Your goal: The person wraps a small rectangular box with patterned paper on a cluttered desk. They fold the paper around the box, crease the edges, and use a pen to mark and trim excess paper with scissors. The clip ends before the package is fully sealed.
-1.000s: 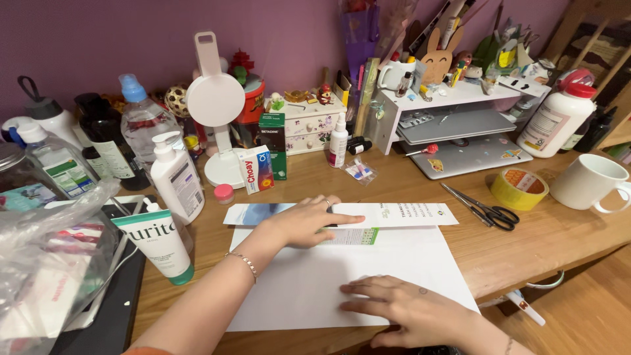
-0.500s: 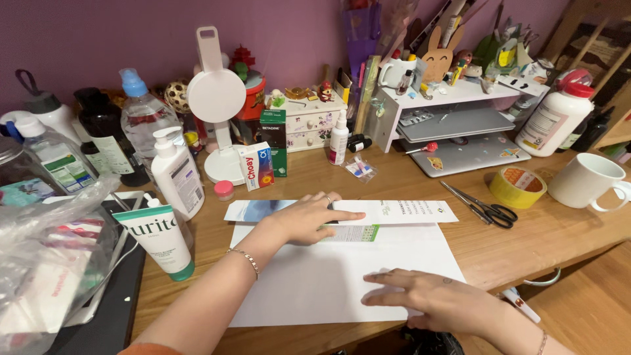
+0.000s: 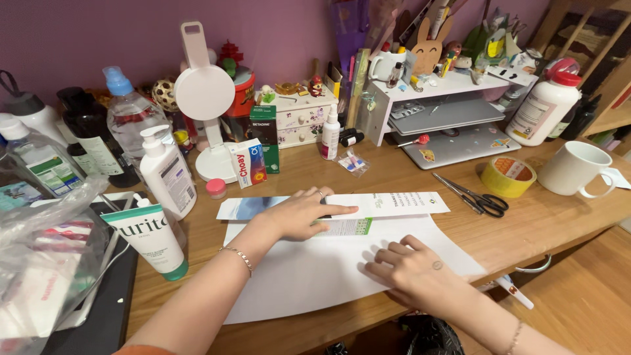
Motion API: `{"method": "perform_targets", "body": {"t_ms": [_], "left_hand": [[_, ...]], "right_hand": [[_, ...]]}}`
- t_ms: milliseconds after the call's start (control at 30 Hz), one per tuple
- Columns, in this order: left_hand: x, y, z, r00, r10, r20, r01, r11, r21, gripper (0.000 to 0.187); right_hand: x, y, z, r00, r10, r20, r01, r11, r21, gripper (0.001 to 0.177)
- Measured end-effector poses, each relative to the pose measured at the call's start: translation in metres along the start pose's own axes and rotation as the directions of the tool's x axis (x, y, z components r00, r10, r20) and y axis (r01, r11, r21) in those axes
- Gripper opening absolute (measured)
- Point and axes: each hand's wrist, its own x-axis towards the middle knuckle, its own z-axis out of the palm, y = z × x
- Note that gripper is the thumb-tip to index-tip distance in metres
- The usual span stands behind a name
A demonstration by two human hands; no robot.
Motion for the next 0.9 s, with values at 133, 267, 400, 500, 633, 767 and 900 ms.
{"method": "perform_targets", "body": {"t_ms": [133, 267, 400, 500, 633, 767, 900], "left_hand": [[0.000, -0.001, 0.000, 0.999, -0.032, 0.018, 0.033, 0.999, -0.017, 0.070], [-0.001, -0.004, 0.002, 0.998, 0.042, -0.047, -0.044, 0.998, -0.040, 0.071], [0.003, -0.008, 0.005, 0.986, 0.119, -0.121, -0.122, 0.992, -0.018, 0.072], [0.007, -0.010, 0.005, 0.981, 0.156, -0.116, -0.159, 0.987, -0.023, 0.075], [0.010, -0.011, 0.004, 0.983, 0.149, -0.106, -0.150, 0.989, 0.004, 0.071], [0.017, -0.007, 0.000, 0.989, 0.121, -0.081, -0.118, 0.992, 0.032, 0.043], [0.029, 0.003, -0.018, 0.991, -0.133, -0.005, 0.132, 0.988, -0.080, 0.061]], "right_hand": [[0.014, -0.003, 0.004, 0.994, 0.089, 0.065, -0.088, 0.996, -0.019, 0.022], [0.022, 0.009, -0.004, 0.995, 0.081, -0.054, -0.083, 0.996, -0.033, 0.023], [0.030, 0.024, -0.015, 0.987, 0.153, -0.052, -0.154, 0.988, -0.018, 0.027], [0.038, 0.032, -0.020, 0.970, 0.243, -0.020, -0.240, 0.966, 0.099, 0.028], [0.052, 0.046, -0.025, 0.956, 0.284, -0.069, -0.268, 0.946, 0.182, 0.020], [0.063, 0.059, -0.027, 0.918, 0.393, 0.062, -0.397, 0.895, 0.204, 0.020], [0.070, 0.073, -0.027, 0.920, 0.385, 0.075, -0.392, 0.900, 0.190, 0.017]]}}
